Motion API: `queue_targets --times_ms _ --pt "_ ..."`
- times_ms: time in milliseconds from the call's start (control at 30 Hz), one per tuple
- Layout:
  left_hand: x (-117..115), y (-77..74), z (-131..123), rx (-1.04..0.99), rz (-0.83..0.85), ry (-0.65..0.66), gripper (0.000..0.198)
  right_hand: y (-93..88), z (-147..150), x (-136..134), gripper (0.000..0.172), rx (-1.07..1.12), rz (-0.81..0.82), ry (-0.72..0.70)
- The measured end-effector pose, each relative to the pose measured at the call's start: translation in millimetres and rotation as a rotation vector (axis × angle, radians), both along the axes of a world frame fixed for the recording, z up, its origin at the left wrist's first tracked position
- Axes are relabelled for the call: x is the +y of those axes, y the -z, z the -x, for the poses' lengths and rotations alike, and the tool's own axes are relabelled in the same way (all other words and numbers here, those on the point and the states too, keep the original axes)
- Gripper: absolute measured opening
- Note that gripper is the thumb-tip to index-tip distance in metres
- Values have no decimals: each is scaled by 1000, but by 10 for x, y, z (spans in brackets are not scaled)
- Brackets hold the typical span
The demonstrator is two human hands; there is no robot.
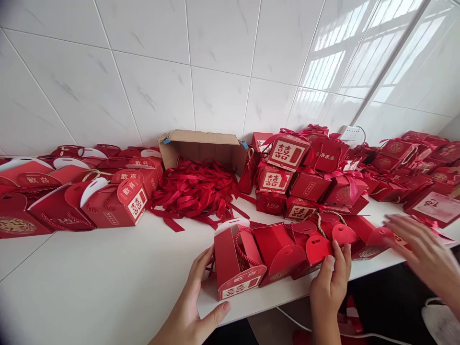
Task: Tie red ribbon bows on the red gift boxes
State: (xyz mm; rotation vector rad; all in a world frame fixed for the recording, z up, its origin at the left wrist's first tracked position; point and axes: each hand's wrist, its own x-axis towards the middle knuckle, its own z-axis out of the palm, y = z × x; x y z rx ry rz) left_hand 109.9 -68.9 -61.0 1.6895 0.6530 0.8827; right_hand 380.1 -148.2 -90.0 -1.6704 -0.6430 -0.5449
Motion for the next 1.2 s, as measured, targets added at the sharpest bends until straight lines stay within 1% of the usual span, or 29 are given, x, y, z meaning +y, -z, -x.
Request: queue_targets --times_ms 100,200,300,433,467,533,600,667,767,833,900,1033,1100,1200 --pt "-4 -3 -55 -20 11 10 72 27 10 -13 56 16 37 21" --pt "-2 -10 -90 -48 16 16 71 56 52 -22 59 41 79 36" --pt "-4 -23 -111 -35 32 40 74 104 106 -23 63 25 106 34" --pt "3 -31 -146 -41 48 83 79 216 207 -16 64 -3 107 21" --pt "8 -33 -157 -46 51 92 80 241 245 -11 65 19 82 12" --pt "16 -43 -184 -50 64 105 80 269 337 3 72 41 -17 -8" --pt "21 -54 -212 -57 78 102 79 253 452 19 77 -9 -144 -28" --pt "19 -57 -243 -58 91 94 79 204 579 32 75 -97 -226 -48" --pt "2 -40 -299 -55 115 93 80 138 764 43 65 -148 -256 -113" --pt "-17 -26 -345 -72 125 96 81 132 859 49 63 -141 -219 -166" --pt "-38 -22 -394 -99 128 91 81 151 923 57 68 -132 -142 -197" --pt "-78 -52 -465 -132 136 100 77 180 972 71 92 -140 31 -154" --pt "-90 -71 -481 -143 137 113 75 177 974 72 103 -154 81 -144" --pt "-95 -85 -488 -140 136 123 76 180 967 73 118 -147 148 -168"
